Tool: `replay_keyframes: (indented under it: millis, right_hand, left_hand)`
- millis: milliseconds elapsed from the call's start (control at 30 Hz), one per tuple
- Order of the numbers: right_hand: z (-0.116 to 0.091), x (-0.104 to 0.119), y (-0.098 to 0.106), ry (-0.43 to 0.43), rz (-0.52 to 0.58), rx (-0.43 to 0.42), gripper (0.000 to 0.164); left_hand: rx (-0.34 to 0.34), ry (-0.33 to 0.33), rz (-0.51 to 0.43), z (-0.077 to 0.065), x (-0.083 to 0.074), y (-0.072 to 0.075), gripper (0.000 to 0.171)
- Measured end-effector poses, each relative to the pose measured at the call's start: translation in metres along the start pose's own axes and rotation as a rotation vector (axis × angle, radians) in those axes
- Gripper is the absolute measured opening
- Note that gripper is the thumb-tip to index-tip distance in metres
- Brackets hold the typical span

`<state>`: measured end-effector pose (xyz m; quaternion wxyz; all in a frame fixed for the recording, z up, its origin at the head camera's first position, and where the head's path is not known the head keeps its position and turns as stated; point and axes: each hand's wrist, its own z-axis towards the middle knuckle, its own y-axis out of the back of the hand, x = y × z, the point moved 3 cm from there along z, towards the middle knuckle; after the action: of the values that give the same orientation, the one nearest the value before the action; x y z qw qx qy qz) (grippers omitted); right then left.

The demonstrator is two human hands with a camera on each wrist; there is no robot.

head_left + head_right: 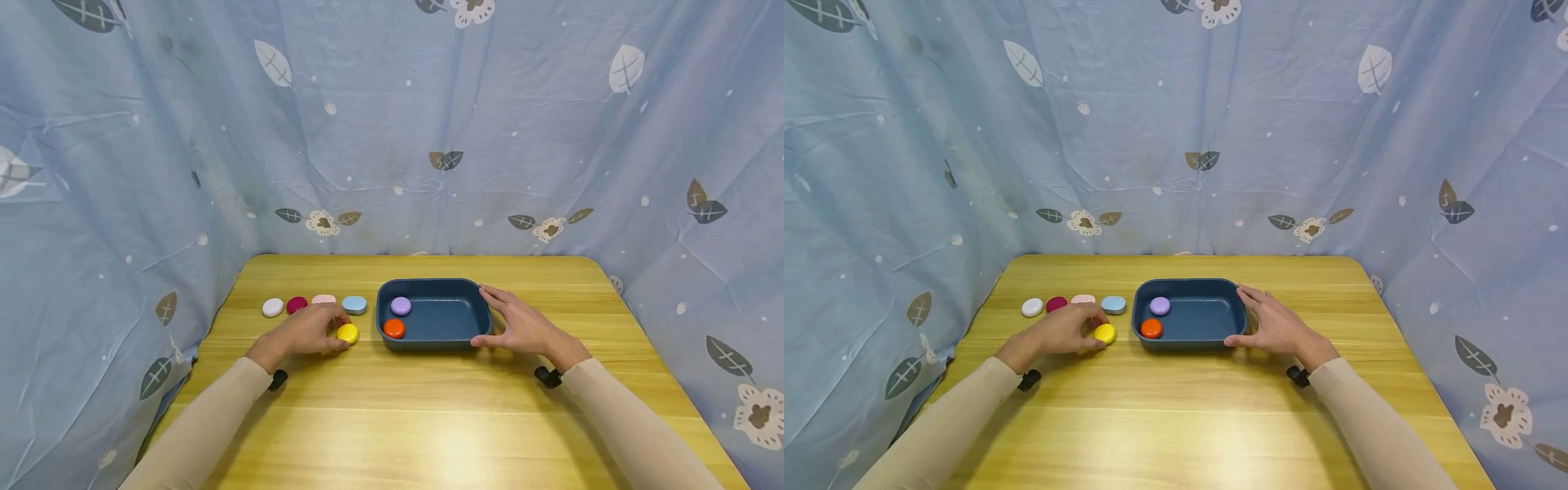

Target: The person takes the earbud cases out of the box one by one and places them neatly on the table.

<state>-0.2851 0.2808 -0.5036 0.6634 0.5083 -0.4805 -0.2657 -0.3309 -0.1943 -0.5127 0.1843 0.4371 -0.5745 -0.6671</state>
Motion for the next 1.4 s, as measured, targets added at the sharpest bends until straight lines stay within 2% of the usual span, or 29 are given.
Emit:
replay_keyframes:
  millis: [200, 333, 467, 533, 667, 833, 1033, 1167, 1400]
  right_hand:
    - [-0.002, 0.002, 0.000, 0.000, -0.009, 0.003, 0.123]
    - [-0.002, 0.003, -0.001, 0.004, 0.018, 0.006, 0.124]
    - [-0.002, -0.002, -0.004, 0.037, 0.061, -0.019, 0.125]
    - [-0.001, -0.013, -0.010, 0.074, 0.063, -0.042, 0.124]
    - [-0.001, -0.014, -0.010, 0.068, 0.065, -0.037, 0.125]
    - [-0.005, 0.001, -0.001, -0.007, 0.041, 0.008, 0.125]
    - [-0.005, 0.003, -0.001, -0.008, 0.004, 0.014, 0.123]
    - [-0.003, 0.002, -0.001, -0.004, 0.011, 0.010, 0.124]
    - [0.000, 0.002, 0.002, 0.000, 0.012, 0.010, 0.125]
  left_hand:
    - [0.002, 0.003, 0.004, -0.002, -0.003, 0.001, 0.043]
    - [-0.005, 0.021, 0.018, -0.004, -0.003, 0.002, 0.049]
    - [-0.038, 0.045, 0.032, -0.004, -0.006, 0.006, 0.054]
    - [-0.061, 0.044, 0.028, -0.003, -0.010, 0.011, 0.055]
    - [-0.102, 0.036, 0.005, 0.001, -0.019, 0.018, 0.055]
    - [-0.143, -0.004, -0.005, 0.010, -0.034, 0.023, 0.051]
    - [-0.166, -0.046, 0.019, 0.023, -0.053, 0.032, 0.052]
    - [-0.154, -0.072, 0.051, 0.037, -0.065, 0.037, 0.054]
    - [-0.094, -0.167, 0.143, 0.065, -0.090, 0.041, 0.052]
